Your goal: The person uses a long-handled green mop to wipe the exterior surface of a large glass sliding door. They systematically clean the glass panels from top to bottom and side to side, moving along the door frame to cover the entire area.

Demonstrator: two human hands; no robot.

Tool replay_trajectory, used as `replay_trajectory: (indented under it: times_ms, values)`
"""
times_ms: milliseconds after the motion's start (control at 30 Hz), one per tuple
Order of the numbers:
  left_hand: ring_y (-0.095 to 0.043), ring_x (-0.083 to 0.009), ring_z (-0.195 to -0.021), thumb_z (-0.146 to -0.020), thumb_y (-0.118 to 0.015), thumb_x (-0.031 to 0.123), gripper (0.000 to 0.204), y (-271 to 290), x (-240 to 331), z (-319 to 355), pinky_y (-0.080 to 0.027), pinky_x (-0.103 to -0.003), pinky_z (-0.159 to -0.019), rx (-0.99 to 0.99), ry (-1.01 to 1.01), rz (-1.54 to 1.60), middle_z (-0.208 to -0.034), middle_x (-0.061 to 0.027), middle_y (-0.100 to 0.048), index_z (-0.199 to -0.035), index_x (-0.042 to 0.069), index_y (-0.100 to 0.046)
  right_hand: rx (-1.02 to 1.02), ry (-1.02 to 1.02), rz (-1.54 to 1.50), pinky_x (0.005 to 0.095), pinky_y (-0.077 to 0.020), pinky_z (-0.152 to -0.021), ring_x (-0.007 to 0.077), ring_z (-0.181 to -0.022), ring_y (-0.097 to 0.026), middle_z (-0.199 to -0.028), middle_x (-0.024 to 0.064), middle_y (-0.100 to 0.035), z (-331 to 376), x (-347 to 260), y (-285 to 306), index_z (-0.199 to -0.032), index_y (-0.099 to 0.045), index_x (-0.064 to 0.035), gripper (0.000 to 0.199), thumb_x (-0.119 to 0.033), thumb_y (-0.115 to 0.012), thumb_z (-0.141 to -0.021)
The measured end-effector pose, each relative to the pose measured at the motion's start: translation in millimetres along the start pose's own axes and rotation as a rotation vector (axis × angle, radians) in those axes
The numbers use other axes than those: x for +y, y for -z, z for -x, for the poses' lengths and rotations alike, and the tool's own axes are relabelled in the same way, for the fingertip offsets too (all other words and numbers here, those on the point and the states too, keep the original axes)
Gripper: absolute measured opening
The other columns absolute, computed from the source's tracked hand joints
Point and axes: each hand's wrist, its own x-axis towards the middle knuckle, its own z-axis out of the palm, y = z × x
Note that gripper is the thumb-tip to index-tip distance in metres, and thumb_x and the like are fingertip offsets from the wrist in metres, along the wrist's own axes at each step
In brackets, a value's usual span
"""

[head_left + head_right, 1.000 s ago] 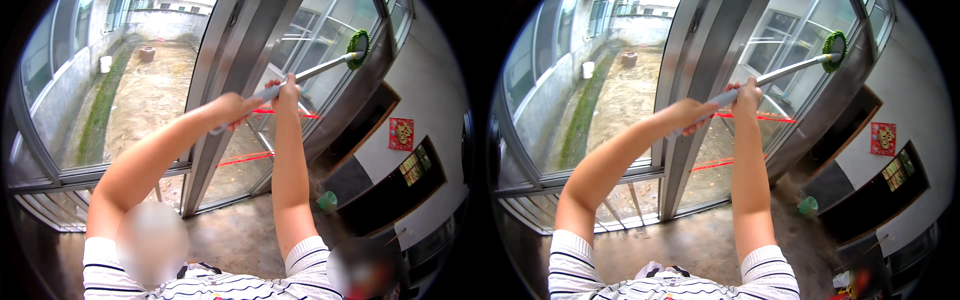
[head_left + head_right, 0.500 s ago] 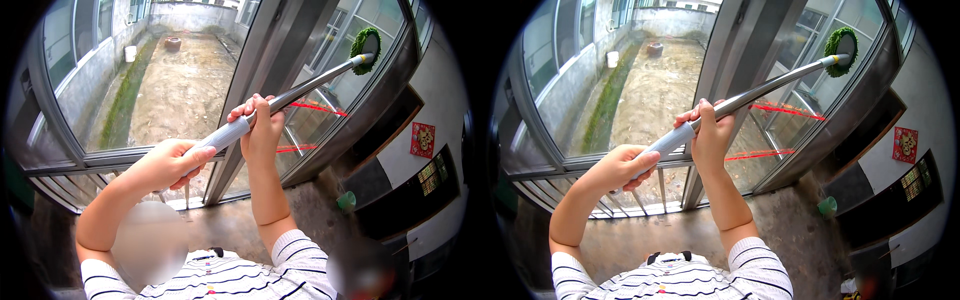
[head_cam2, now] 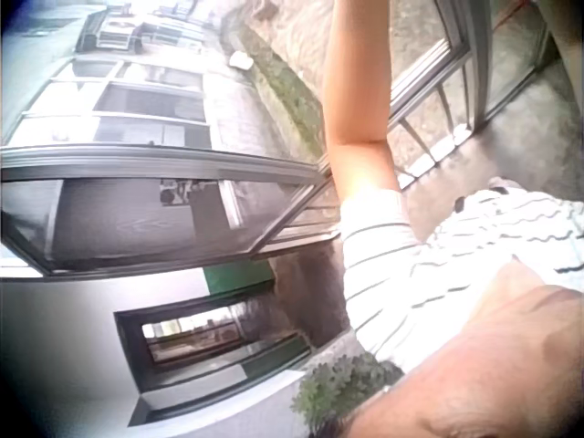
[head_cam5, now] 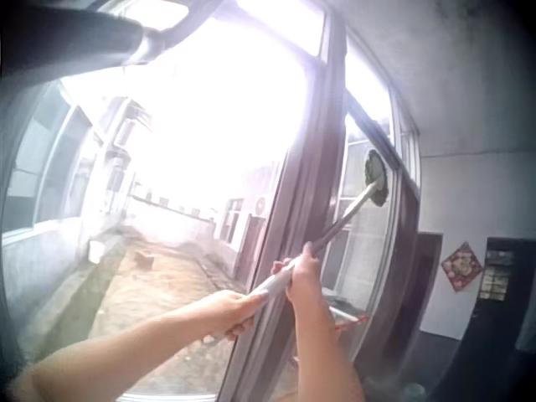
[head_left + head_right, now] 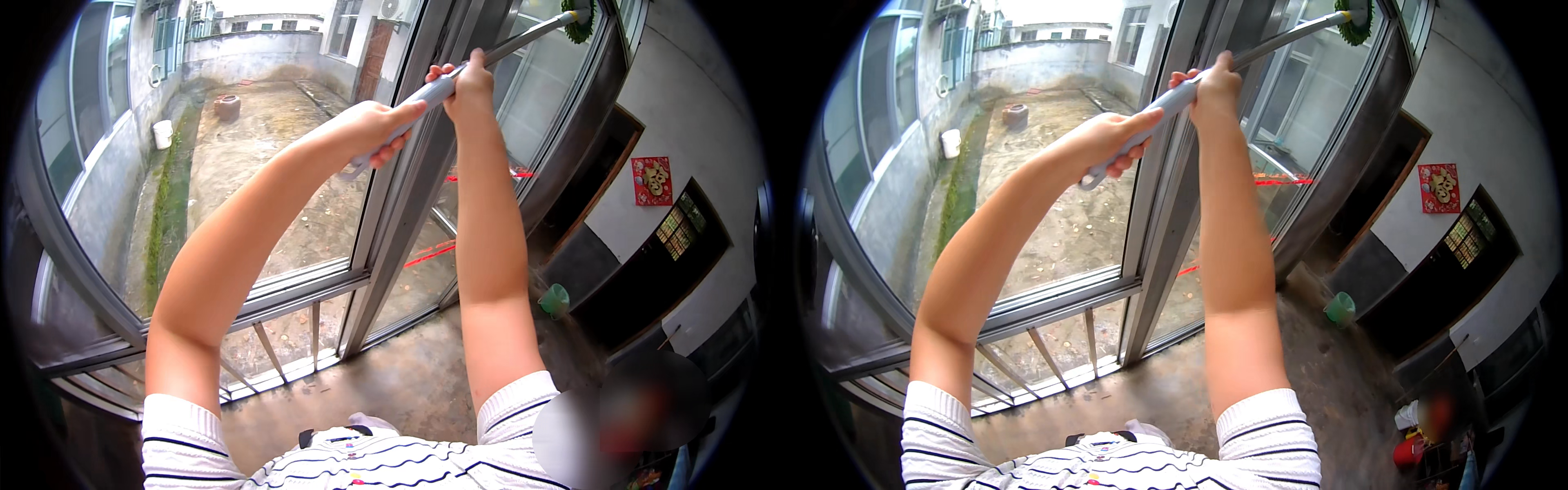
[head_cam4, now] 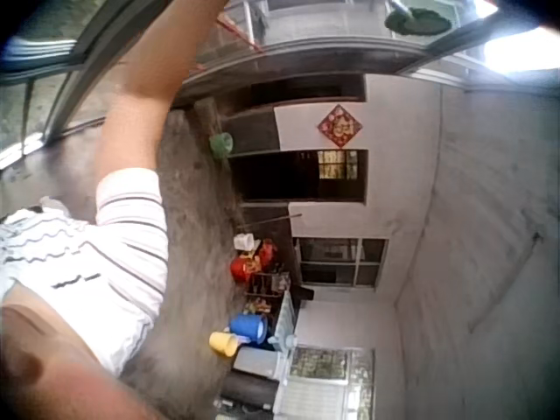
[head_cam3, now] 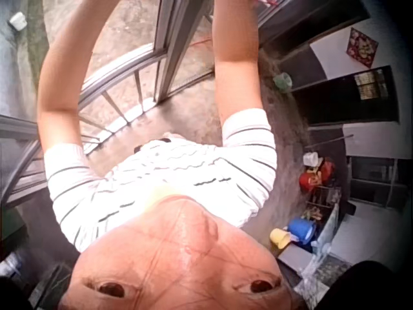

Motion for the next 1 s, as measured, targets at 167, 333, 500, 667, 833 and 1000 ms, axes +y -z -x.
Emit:
replay_trajectory:
  times_ms: [167, 333, 500, 667, 833, 1000]
  values:
    - [-0.042, -0.0078, -0.042, -0.084, -0.057, 0.056, 0.053, -18.1, -2.9, -60.7, -0.033, -0.022, -0.038, -0.014, -0.017, -0.092, -0.054, 0.0009, -0.047, -0.065, 0.007, -0.051, 0.117, -0.054, -0.041, 0.0415, -0.0541, -0.055, 0.0262, -0.059, -0.057, -0.072, 0.011, -0.047, -53.8, 12.0, 40.7, -0.096, -0.038, 0.0007, 0.044, -0.043, -0.033, -0.097]
    - [-0.045, -0.0105, -0.041, -0.085, -0.054, 0.057, 0.057, -29.2, -44.5, -69.5, -0.039, -0.024, -0.042, -0.069, 0.084, -0.267, -0.05, -0.0003, -0.047, -0.06, 0.006, -0.052, 0.251, -0.157, -0.194, 0.0415, -0.0523, -0.054, 0.026, -0.06, -0.054, -0.077, 0.0103, -0.045, -49.0, 75.1, 95.2, -0.108, -0.033, -0.0052, 0.037, -0.041, -0.037, -0.097]
    - [-0.05, -0.0121, -0.043, -0.086, -0.052, 0.057, 0.058, -23.9, -97.3, -40.5, -0.042, -0.026, -0.045, -0.172, 0.197, -0.458, -0.052, -0.0023, -0.051, -0.06, 0.005, -0.054, 0.347, -0.227, -0.355, 0.0427, -0.0503, -0.052, 0.0269, -0.055, -0.053, -0.07, 0.009, -0.045, 8.2, 156.5, 129.6, -0.1, -0.034, -0.0038, 0.039, -0.043, -0.037, -0.097]
    - [-0.05, -0.0126, -0.043, -0.087, -0.05, 0.056, 0.059, 4.8, -130.4, 40.4, -0.041, -0.028, -0.048, -0.238, 0.322, -0.614, -0.049, -0.003, -0.05, -0.059, 0.004, -0.055, 0.426, -0.402, -0.432, 0.0411, -0.051, -0.054, 0.0252, -0.054, -0.052, -0.063, 0.0082, -0.044, 109.2, 218.1, 108.0, -0.086, -0.034, -0.0041, 0.045, -0.047, -0.031, -0.097]
    - [-0.049, -0.0121, -0.044, -0.089, -0.051, 0.052, 0.056, 58.8, -122.6, 145.9, -0.04, -0.028, -0.047, -0.229, 0.438, -0.596, -0.048, -0.0014, -0.048, -0.062, 0.003, -0.054, 0.428, -0.492, -0.483, 0.0415, -0.0504, -0.06, 0.0246, -0.058, -0.051, -0.064, 0.0081, -0.045, 214.5, 224.4, 30.0, -0.084, -0.032, -0.0075, 0.039, -0.044, -0.033, -0.098]
    - [-0.044, -0.0076, -0.04, -0.092, -0.052, 0.04, 0.046, 110.6, -75.2, 246.9, -0.035, -0.026, -0.039, -0.191, 0.45, -0.478, -0.05, 0.0, -0.047, -0.065, 0.003, -0.051, 0.246, -0.445, -0.502, 0.0389, -0.0536, -0.059, 0.0241, -0.06, -0.057, -0.07, 0.0077, -0.047, 290.0, 186.6, -52.7, -0.09, -0.036, -0.0033, 0.04, -0.043, -0.034, -0.098]
